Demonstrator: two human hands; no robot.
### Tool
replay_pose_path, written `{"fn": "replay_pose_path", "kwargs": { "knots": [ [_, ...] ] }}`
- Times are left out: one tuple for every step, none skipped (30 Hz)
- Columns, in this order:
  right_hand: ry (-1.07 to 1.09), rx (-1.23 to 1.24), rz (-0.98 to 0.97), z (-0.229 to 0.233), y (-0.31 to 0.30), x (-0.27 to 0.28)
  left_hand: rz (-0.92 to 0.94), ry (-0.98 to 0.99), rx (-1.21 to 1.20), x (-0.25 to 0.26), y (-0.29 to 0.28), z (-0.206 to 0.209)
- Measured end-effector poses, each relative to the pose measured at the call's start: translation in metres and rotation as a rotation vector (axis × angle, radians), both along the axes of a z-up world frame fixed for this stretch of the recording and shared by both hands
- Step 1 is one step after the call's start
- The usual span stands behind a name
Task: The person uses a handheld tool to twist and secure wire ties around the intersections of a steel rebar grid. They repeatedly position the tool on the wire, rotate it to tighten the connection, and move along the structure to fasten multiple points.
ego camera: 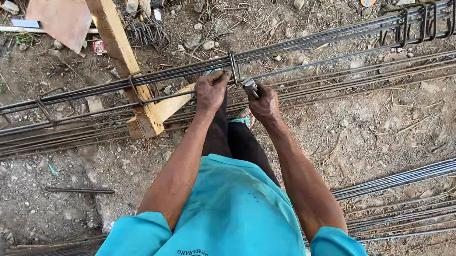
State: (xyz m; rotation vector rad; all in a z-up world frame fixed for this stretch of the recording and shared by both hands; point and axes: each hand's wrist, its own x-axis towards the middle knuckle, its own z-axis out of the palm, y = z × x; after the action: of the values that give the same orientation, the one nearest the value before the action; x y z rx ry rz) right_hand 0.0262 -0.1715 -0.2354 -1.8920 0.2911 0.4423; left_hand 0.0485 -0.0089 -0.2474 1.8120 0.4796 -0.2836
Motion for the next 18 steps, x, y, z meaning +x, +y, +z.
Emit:
{"fn": "replay_pose_path", "kwargs": {
  "knots": [
    [0.037, 0.004, -0.052, -0.008, 0.002, -0.002, 0.055, 0.008, -0.053, 0.0, -0.001, 0.002],
    [0.074, 0.01, -0.101, -0.016, 0.004, -0.003, 0.114, 0.015, -0.104, 0.001, -0.001, 0.004],
    [0.071, 0.01, -0.102, -0.03, 0.002, -0.007, 0.113, 0.012, -0.105, -0.003, 0.003, -0.027],
    [0.16, 0.094, -0.107, -0.043, 0.001, -0.012, 0.109, 0.0, -0.11, -0.009, 0.007, -0.057],
    [0.248, 0.178, -0.113, -0.056, 0.0, -0.017, 0.104, -0.013, -0.115, -0.015, 0.011, -0.088],
    [0.249, 0.181, -0.111, -0.036, 0.007, -0.013, 0.106, -0.013, -0.113, -0.015, 0.011, -0.077],
    [0.248, 0.178, -0.139, -0.015, 0.015, -0.009, 0.094, -0.009, -0.083, -0.014, 0.012, -0.066],
    [0.246, 0.172, -0.171, 0.005, 0.021, -0.005, 0.078, -0.006, -0.056, -0.013, 0.012, -0.056],
    [0.246, 0.172, -0.172, -0.038, 0.022, -0.009, 0.077, -0.006, -0.056, -0.011, 0.013, -0.052],
    [0.251, 0.228, -0.242, -0.081, 0.021, -0.014, 0.082, 0.039, -0.055, -0.011, 0.012, -0.046],
    [0.255, 0.282, -0.312, -0.123, 0.02, -0.02, 0.087, 0.084, -0.055, -0.01, 0.01, -0.041],
    [0.259, 0.283, -0.311, -0.109, 0.026, -0.016, 0.088, 0.088, -0.053, -0.009, 0.01, -0.03],
    [0.243, 0.181, -0.325, -0.095, 0.032, -0.013, 0.077, 0.036, -0.072, -0.009, 0.01, -0.019],
    [0.225, 0.076, -0.339, -0.081, 0.037, -0.009, 0.066, -0.018, -0.092, -0.008, 0.009, -0.008],
    [0.227, 0.076, -0.338, -0.08, 0.038, -0.016, 0.067, -0.016, -0.092, -0.013, 0.014, 0.0],
    [0.217, 0.081, -0.334, -0.079, 0.037, -0.018, -0.004, -0.037, -0.08, -0.012, 0.017, 0.007],
    [0.206, 0.087, -0.33, -0.078, 0.036, -0.02, -0.075, -0.058, -0.067, -0.011, 0.019, 0.014],
    [0.207, 0.087, -0.334, -0.093, 0.035, -0.02, -0.079, -0.056, -0.068, -0.011, 0.017, 0.012]
  ]
}}
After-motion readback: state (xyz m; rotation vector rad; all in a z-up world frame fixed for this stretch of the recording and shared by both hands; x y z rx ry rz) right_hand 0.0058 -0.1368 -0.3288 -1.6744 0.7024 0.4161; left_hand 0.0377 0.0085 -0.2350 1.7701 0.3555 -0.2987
